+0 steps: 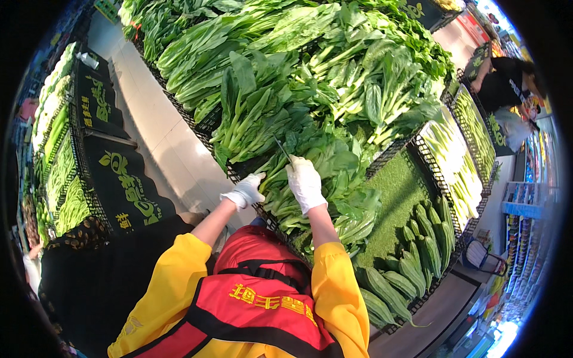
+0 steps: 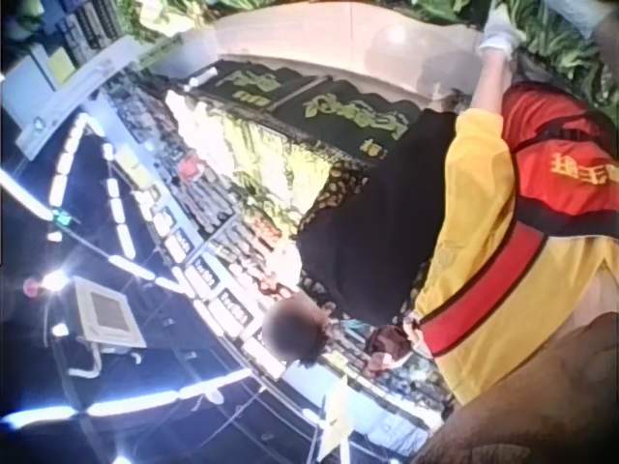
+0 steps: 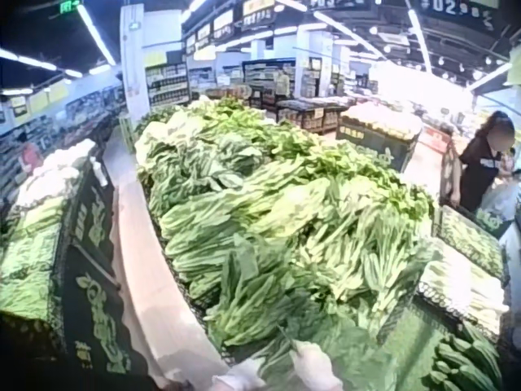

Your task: The person walks through a supermarket produce section and trims the ends of leafy green vegetables using a small knife. The trimmed ends are discarded, and the cleaned vegetables are placed back on the display.

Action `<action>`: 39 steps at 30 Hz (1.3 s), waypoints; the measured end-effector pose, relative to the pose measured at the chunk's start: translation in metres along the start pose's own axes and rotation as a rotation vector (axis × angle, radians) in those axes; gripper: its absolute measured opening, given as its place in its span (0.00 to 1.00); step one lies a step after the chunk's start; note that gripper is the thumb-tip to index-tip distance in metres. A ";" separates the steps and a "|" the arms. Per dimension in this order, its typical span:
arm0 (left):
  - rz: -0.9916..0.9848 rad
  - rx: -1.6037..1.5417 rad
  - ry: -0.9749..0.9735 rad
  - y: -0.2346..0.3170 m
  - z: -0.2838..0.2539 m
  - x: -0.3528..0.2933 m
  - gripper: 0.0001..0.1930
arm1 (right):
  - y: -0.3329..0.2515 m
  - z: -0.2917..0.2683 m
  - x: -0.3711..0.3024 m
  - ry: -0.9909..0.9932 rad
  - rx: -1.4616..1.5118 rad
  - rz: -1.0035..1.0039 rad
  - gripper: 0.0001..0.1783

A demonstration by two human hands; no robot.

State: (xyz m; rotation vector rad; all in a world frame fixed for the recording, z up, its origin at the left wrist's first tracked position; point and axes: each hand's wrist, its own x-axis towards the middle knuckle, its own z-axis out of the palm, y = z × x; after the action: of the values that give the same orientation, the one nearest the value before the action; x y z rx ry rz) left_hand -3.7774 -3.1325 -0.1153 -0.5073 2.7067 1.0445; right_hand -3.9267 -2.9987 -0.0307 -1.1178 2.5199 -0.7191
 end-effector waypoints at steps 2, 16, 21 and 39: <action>-0.156 -0.137 -0.105 -0.017 -0.015 0.004 0.27 | 0.013 0.008 0.000 0.005 0.046 0.031 0.17; -0.160 -0.063 -0.033 -0.007 -0.041 0.034 0.19 | 0.023 0.008 -0.004 -0.024 0.570 0.206 0.17; -0.356 -1.059 -0.213 -0.003 -0.113 0.005 0.11 | 0.026 0.018 -0.007 0.012 0.749 0.242 0.17; -0.054 -1.271 -0.470 0.142 -0.078 -0.039 0.16 | -0.030 -0.094 -0.112 0.308 1.266 0.598 0.15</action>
State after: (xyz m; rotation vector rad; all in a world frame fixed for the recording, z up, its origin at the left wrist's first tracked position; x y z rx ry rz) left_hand -3.8010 -3.0777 0.0408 -0.3873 1.3520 2.3897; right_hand -3.8773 -2.9015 0.0704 0.1792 1.7212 -1.9059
